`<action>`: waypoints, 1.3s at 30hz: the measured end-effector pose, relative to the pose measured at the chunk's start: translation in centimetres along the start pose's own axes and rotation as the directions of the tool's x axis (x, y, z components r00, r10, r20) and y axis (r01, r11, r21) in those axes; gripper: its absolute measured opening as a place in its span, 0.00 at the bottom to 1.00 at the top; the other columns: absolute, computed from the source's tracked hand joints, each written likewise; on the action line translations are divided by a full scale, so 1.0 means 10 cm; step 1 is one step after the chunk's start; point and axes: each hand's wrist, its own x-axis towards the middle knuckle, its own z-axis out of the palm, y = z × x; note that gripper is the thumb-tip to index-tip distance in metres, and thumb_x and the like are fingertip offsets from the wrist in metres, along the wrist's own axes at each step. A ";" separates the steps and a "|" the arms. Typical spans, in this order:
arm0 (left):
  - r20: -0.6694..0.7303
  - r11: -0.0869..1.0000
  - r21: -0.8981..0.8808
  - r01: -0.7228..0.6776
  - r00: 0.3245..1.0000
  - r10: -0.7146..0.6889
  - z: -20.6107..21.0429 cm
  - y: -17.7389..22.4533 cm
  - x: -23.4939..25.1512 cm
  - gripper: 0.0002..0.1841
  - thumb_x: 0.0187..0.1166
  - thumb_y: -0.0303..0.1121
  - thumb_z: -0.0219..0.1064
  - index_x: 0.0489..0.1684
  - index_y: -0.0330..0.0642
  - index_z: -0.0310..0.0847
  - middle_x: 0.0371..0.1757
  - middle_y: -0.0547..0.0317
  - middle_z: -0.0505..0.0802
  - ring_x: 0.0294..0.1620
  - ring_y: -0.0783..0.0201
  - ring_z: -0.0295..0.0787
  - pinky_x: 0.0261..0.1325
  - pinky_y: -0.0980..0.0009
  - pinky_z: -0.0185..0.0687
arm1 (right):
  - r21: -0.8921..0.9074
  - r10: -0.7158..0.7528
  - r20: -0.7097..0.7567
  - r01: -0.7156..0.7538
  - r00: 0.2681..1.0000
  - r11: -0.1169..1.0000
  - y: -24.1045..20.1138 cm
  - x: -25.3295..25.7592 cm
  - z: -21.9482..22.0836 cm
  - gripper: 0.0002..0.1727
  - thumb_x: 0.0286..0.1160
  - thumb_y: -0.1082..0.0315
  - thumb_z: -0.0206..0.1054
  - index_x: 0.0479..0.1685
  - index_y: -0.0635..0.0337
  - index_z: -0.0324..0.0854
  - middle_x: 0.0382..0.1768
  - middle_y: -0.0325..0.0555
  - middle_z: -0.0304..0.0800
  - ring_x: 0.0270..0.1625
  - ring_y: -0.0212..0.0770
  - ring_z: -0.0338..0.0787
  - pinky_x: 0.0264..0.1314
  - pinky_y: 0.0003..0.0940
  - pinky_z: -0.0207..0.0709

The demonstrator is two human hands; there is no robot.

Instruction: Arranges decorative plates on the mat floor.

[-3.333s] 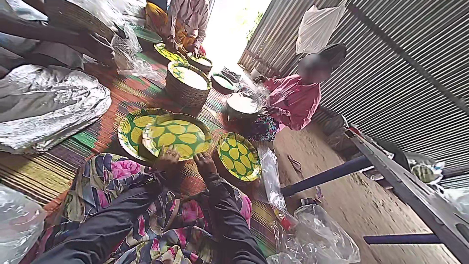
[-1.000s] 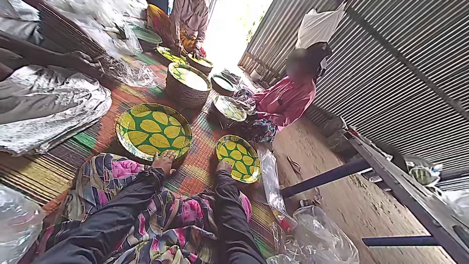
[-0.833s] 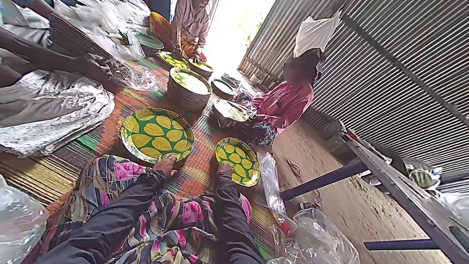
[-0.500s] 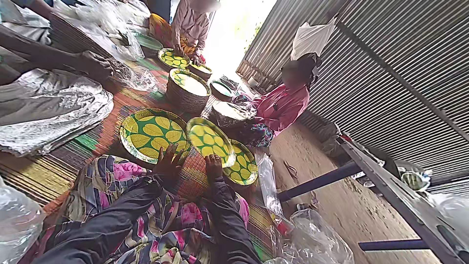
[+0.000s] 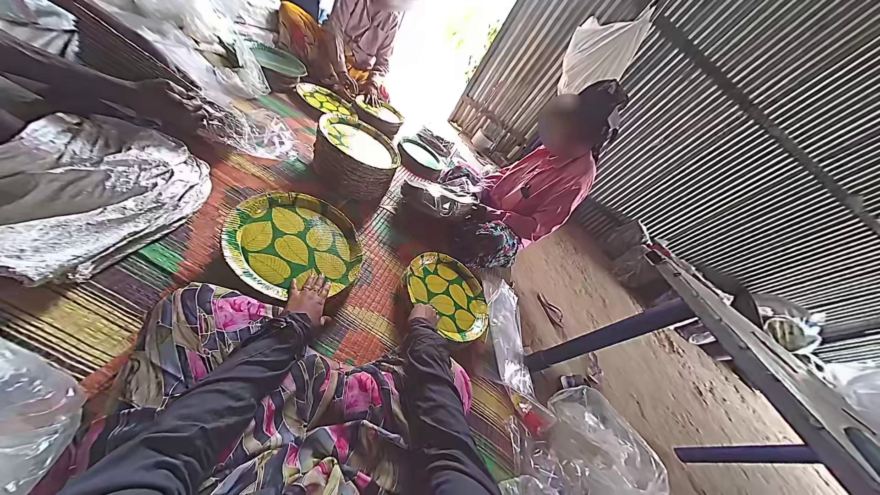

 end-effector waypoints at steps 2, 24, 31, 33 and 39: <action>-0.012 0.999 -0.043 -0.025 1.000 0.024 -0.01 -0.02 0.00 0.53 0.73 0.52 0.77 0.97 0.45 0.48 0.98 0.48 0.51 0.99 0.45 0.34 0.92 0.30 0.28 | 0.003 -0.019 -0.061 0.019 0.998 1.000 -0.02 -0.01 0.00 0.21 0.91 0.68 0.51 0.71 0.65 0.82 0.76 0.60 0.82 0.82 0.57 0.78 0.82 0.58 0.69; -0.341 0.996 -0.064 -0.056 0.940 0.031 0.02 0.05 -0.20 0.34 0.85 0.43 0.66 0.90 0.40 0.64 0.89 0.36 0.70 0.94 0.40 0.57 0.92 0.32 0.38 | -0.164 -0.708 -0.495 0.747 0.503 0.645 -0.49 -0.29 0.22 0.18 0.86 0.68 0.60 0.68 0.63 0.87 0.64 0.61 0.93 0.71 0.61 0.89 0.77 0.53 0.76; -0.107 0.987 0.062 0.150 0.984 -0.143 0.08 0.06 0.03 0.35 0.84 0.20 0.59 0.94 0.43 0.57 0.93 0.40 0.65 0.93 0.37 0.58 0.87 0.31 0.51 | 0.113 -0.436 -0.019 0.435 0.900 0.893 -0.33 -0.16 -0.05 0.21 0.90 0.61 0.58 0.74 0.59 0.80 0.71 0.59 0.86 0.77 0.56 0.84 0.80 0.54 0.73; -0.141 0.983 0.081 0.167 0.978 -0.154 0.10 0.11 0.04 0.28 0.87 0.19 0.53 0.89 0.40 0.65 0.88 0.41 0.72 0.89 0.38 0.65 0.83 0.35 0.63 | 0.094 -0.480 0.050 0.474 0.876 0.875 -0.33 -0.18 -0.05 0.20 0.90 0.61 0.59 0.72 0.62 0.82 0.71 0.60 0.87 0.77 0.56 0.83 0.81 0.55 0.73; -0.141 0.983 0.179 0.047 0.990 -0.022 0.10 0.13 0.06 0.28 0.88 0.17 0.49 0.90 0.32 0.57 0.87 0.31 0.70 0.88 0.32 0.64 0.79 0.32 0.65 | 0.080 -0.545 0.123 0.539 0.830 0.839 -0.37 -0.24 0.00 0.20 0.89 0.61 0.60 0.73 0.60 0.81 0.70 0.60 0.87 0.77 0.58 0.84 0.80 0.57 0.72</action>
